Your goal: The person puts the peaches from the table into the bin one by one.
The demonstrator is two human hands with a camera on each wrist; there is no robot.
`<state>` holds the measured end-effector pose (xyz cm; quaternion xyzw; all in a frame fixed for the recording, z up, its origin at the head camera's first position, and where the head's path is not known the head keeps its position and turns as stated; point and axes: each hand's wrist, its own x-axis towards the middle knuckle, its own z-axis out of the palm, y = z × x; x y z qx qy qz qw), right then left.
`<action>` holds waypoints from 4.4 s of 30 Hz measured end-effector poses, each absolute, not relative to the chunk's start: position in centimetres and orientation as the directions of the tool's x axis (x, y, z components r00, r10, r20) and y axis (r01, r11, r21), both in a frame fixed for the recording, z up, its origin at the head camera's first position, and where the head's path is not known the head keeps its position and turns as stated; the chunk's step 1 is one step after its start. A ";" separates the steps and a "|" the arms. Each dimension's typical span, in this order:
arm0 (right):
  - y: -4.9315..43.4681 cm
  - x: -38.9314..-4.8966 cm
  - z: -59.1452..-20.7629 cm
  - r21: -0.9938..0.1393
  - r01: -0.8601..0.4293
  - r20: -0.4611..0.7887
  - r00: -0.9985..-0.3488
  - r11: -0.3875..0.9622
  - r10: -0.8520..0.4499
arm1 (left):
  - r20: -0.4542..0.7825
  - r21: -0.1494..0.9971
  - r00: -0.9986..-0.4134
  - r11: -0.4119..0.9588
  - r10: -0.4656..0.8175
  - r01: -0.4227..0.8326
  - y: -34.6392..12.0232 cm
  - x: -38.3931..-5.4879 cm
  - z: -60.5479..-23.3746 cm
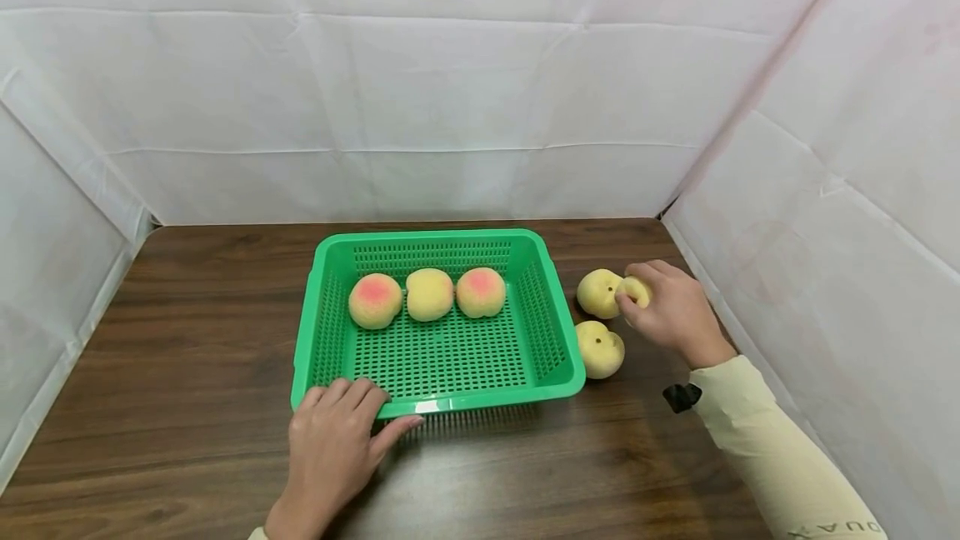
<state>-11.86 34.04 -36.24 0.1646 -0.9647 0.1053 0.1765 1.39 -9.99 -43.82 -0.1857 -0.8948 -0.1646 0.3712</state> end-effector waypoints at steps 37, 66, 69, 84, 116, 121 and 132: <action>29.7 -12.7 -34.5 -0.151 -0.489 0.377 -0.832 0.859 -0.407 | 0.730 0.134 -0.646 0.881 0.221 0.453 -9.9 1.3 -43.7; 23.8 -13.6 -34.1 -0.102 -0.655 0.319 -0.734 0.748 -0.600 | 0.706 0.137 -0.675 0.894 0.214 0.427 -10.0 1.4 -43.6; 23.1 -13.7 -34.0 -0.098 -0.680 0.321 -0.713 0.727 -0.624 | 0.704 0.134 -0.675 0.893 0.220 0.430 -10.0 1.4 -43.6; 19.9 -13.9 -34.0 -0.092 -0.752 0.222 -0.654 0.652 -0.723 | 0.697 0.110 -0.677 0.898 0.236 0.427 -9.9 1.4 -43.5; 13.9 -14.8 -33.3 -0.062 -0.891 0.170 -0.454 0.451 -0.874 | 0.674 0.106 -0.695 0.899 0.249 0.424 -10.1 1.5 -43.5; 12.6 -14.8 -33.4 -0.060 -0.918 0.132 -0.398 0.393 -0.908 | 0.672 0.111 -0.699 0.900 0.244 0.421 -10.0 1.5 -43.5; 9.6 -14.8 -33.6 -0.029 -0.949 0.046 -0.316 0.315 -0.948 | 0.680 0.114 -0.693 0.899 0.239 0.423 -10.0 1.4 -43.7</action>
